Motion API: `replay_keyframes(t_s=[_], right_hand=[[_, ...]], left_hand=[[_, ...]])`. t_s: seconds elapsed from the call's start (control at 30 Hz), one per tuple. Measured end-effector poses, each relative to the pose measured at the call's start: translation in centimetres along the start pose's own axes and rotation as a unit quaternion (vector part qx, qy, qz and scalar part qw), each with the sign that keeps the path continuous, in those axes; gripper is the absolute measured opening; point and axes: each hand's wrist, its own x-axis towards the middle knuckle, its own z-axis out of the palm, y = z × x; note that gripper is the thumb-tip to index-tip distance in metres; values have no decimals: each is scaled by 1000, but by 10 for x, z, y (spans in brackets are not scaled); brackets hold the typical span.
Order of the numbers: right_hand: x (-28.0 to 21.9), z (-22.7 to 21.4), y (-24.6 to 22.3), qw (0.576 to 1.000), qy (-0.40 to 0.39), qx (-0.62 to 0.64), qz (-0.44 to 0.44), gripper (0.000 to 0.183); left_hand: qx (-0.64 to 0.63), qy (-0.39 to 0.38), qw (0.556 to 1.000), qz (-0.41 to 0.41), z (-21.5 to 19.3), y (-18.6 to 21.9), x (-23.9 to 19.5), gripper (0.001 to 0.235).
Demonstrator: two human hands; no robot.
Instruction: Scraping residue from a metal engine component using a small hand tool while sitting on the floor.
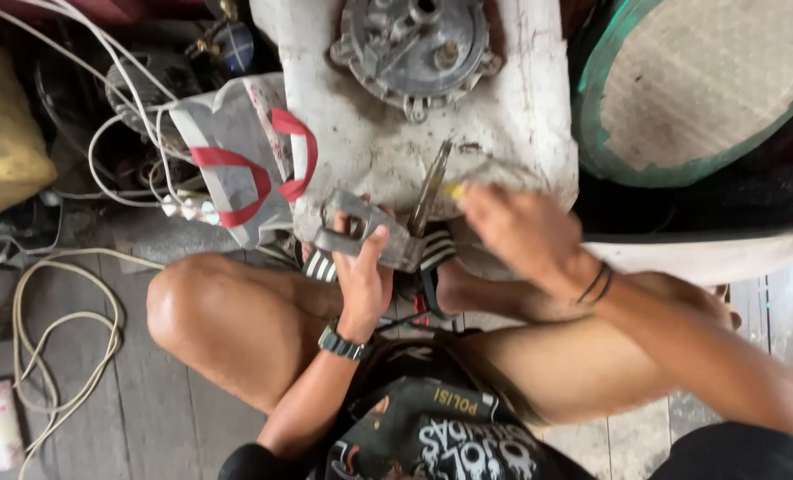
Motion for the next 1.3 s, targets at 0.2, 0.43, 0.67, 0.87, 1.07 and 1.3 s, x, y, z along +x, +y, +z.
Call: replay_keyframes(t_s=[0.2,0.43,0.67,0.87,1.07,1.3], right_hand=[[4,4,13,994,21,-104,35,13],[-3,7,-1,993,36,-114,13,14],[-1,3,-7,999,10,-48,3,15],[-8,10,6,1000,0,-13,21,15],[1,3,4,999,20,-29,-14,16],[12,-8,4,995,32,-97,-23,14]], left_hand=[[1,-11,1000,12,8,7,-1,46],[0,-13,1000,28,8,4,-1,45],[0,3,1000,31,8,2,-2,47],[10,17,999,28,12,7,-8,46],[14,13,999,31,14,9,-5,45],[7,6,999,45,16,7,1,44]])
